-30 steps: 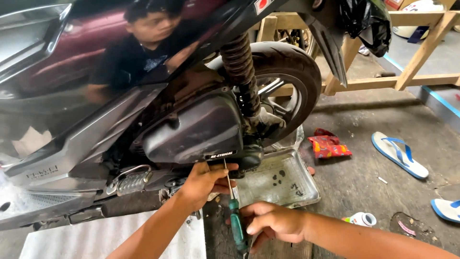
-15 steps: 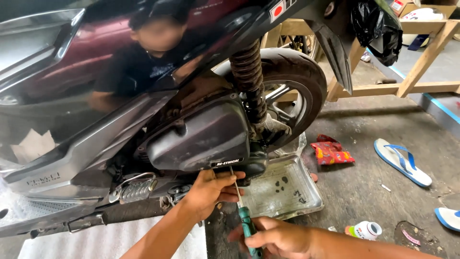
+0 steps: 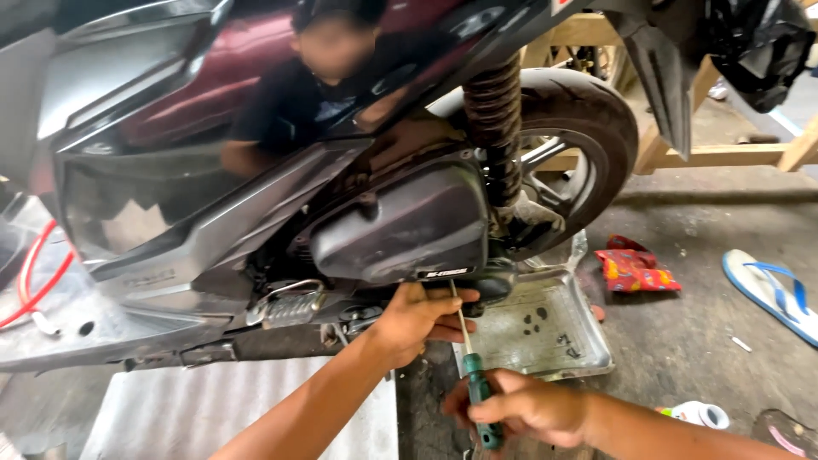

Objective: Removing the air filter cover from a motorcycle using a screwdriver

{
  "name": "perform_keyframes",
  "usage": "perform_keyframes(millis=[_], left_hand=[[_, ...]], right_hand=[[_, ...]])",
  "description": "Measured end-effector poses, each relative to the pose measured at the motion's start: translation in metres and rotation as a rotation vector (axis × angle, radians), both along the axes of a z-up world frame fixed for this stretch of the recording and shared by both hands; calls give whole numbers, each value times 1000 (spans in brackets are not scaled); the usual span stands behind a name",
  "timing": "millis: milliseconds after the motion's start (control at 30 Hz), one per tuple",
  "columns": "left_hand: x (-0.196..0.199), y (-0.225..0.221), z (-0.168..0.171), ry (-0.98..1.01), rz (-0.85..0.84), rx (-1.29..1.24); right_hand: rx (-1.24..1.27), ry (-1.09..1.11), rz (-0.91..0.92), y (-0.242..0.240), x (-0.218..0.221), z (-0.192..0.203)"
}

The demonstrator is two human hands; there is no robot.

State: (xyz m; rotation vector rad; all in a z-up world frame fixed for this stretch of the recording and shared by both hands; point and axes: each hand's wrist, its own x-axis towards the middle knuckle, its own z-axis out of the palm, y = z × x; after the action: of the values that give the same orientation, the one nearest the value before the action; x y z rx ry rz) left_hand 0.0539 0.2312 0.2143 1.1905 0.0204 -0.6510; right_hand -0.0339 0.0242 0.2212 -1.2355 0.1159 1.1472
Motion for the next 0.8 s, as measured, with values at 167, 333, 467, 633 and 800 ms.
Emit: perform_keyframes(millis=[167,333,467,633,800], left_hand=[[4,1,-9,-14,-31,-69],[0,-2,4,-17,-24,-11],[0,-2,3,-36,-17,61],[2,0,1,-7,-41,43],[2,-3,2,12,-17,-20]], right_hand=[[148,127,-3,-8,6,6],[-37,-196,-54,-1,4,-25],[-158,-283,-31,2,-3,-20],[224,58,-10,-9,-1,13],[-57,-110,-127,-11,3,-15]])
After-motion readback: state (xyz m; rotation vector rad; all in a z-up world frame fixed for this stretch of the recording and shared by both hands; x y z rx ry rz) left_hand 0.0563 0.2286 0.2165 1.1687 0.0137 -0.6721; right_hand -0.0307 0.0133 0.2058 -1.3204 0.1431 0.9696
